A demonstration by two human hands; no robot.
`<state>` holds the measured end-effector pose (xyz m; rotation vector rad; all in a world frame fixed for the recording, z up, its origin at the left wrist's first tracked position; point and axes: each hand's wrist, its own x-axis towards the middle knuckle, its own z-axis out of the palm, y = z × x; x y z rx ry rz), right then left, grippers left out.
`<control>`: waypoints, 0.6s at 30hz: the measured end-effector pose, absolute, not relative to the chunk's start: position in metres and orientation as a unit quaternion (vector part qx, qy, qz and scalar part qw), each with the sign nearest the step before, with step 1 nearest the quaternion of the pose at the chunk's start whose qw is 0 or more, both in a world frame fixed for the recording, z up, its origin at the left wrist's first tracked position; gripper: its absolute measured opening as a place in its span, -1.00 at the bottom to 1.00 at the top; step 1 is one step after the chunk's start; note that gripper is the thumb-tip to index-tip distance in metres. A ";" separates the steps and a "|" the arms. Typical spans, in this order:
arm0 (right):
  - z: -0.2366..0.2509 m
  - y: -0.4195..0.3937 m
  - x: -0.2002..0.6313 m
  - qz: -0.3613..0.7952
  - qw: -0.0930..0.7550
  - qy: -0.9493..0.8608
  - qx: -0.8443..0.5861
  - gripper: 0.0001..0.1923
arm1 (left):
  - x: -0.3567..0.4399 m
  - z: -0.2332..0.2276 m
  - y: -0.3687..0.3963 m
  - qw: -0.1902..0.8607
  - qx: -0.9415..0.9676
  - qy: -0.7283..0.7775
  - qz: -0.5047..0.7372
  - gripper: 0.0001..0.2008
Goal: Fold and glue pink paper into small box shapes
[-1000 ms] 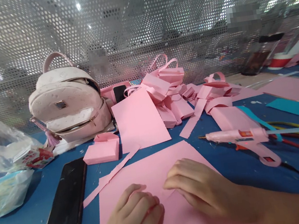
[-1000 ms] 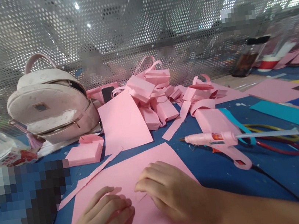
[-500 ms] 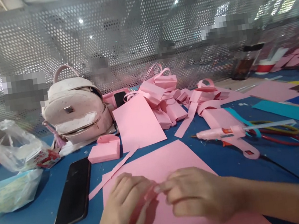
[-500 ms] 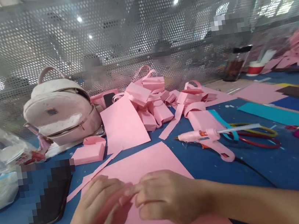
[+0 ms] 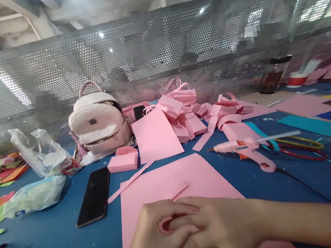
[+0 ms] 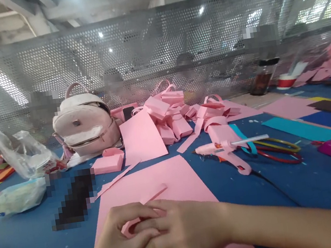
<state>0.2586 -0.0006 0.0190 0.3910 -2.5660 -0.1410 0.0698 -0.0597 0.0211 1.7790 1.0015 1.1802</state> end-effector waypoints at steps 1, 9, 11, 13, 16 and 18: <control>0.021 -0.003 0.259 -0.052 0.268 -0.952 0.141 -0.63 | 0.074 0.022 -0.061 0.393 0.687 0.390 0.471 -0.70; 0.036 -0.023 0.278 -0.090 0.167 -0.978 0.085 -0.75 | 0.081 0.026 -0.066 0.329 0.749 0.360 0.449 -0.70; 0.037 -0.023 0.288 -0.107 0.176 -0.976 0.067 -0.70 | 0.074 0.025 -0.063 0.310 0.768 0.360 0.429 -0.78; 0.037 -0.022 0.304 -0.130 0.187 -0.973 0.046 -0.62 | 0.062 0.024 -0.059 0.278 0.785 0.358 0.422 -0.87; 0.033 -0.020 0.341 -0.129 0.196 -0.972 -0.025 -0.63 | 0.038 0.022 -0.052 0.155 0.836 0.333 0.408 -0.87; 0.029 -0.020 0.371 -0.112 0.224 -0.960 -0.122 -0.71 | 0.021 0.020 -0.048 0.029 0.868 0.316 0.382 -0.83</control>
